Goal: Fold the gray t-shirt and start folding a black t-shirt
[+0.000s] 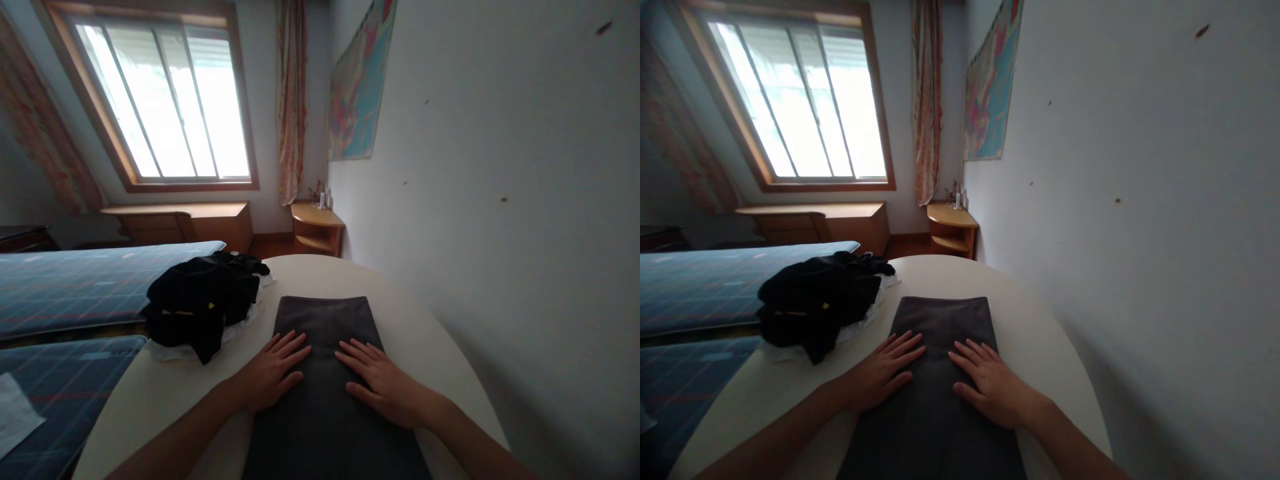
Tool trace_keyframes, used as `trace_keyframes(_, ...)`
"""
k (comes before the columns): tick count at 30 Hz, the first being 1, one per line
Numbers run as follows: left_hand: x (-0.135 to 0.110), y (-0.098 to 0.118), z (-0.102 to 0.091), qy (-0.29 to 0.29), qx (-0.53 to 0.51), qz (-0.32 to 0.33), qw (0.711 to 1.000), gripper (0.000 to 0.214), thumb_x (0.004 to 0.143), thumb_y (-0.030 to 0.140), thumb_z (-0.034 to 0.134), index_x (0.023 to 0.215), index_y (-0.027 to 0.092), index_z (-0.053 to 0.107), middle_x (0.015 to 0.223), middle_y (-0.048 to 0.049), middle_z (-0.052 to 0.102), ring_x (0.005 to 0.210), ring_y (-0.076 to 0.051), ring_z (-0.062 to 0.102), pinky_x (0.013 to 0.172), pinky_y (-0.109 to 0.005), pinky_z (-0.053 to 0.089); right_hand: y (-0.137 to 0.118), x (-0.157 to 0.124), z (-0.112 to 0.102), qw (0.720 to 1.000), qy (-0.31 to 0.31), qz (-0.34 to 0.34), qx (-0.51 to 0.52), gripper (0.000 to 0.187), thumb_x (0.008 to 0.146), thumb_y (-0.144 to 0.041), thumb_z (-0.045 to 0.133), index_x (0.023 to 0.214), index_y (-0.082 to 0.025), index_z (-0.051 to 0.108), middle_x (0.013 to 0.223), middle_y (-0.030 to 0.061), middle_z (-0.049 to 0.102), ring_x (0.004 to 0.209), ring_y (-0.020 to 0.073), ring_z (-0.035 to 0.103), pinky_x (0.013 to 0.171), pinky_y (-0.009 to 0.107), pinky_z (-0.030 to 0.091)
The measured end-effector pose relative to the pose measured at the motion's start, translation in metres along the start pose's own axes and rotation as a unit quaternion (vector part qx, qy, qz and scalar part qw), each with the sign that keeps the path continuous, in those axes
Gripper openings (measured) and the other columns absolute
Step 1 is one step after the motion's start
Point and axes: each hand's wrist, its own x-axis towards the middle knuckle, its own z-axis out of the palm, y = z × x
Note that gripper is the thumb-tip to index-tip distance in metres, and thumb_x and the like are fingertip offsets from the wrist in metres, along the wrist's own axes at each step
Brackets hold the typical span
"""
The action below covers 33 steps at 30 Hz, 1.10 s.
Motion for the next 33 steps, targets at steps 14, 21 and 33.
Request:
trace_keyframes(14,0.090,-0.075,-0.046,0.069,-0.013,-0.204,0.976,0.065,0.090,0.036,0.057,0.147,0.009,0.042,0.145,-0.0189,0.053,0.133,-0.029,0.051,0.112,-0.037,0.038,0.080,0.103,-0.048,0.983,0.062,0.168,-0.052,0.072,0.084,-0.047,0.065,0.145,-0.014,0.048,0.151,0.0188,0.046,0.137,0.0336,0.044,0.113,0.044,0.034)
trace_keyframes(21,0.120,-0.100,-0.062,-0.042,-0.071,-0.229,0.970,0.060,0.075,0.042,0.071,0.128,0.015,0.062,0.116,-0.0070,0.073,0.104,-0.022,0.069,0.086,-0.024,0.051,0.109,0.121,-0.063,0.983,-0.004,0.180,0.025,0.054,0.070,-0.048,0.078,0.113,-0.017,0.071,0.113,0.0103,0.073,0.100,0.0264,0.067,0.081,0.029,0.050)
trace_keyframes(33,0.147,-0.095,-0.081,-0.144,-0.047,-0.231,0.961,0.034,0.054,0.033,0.081,0.085,0.018,0.075,0.085,-0.0029,0.076,0.081,-0.021,0.068,0.068,-0.024,0.048,0.121,0.134,-0.071,0.974,-0.051,0.194,0.102,0.044,0.054,-0.046,0.085,0.084,-0.016,0.072,0.083,0.0039,0.073,0.078,0.0209,0.065,0.060,0.025,0.044)
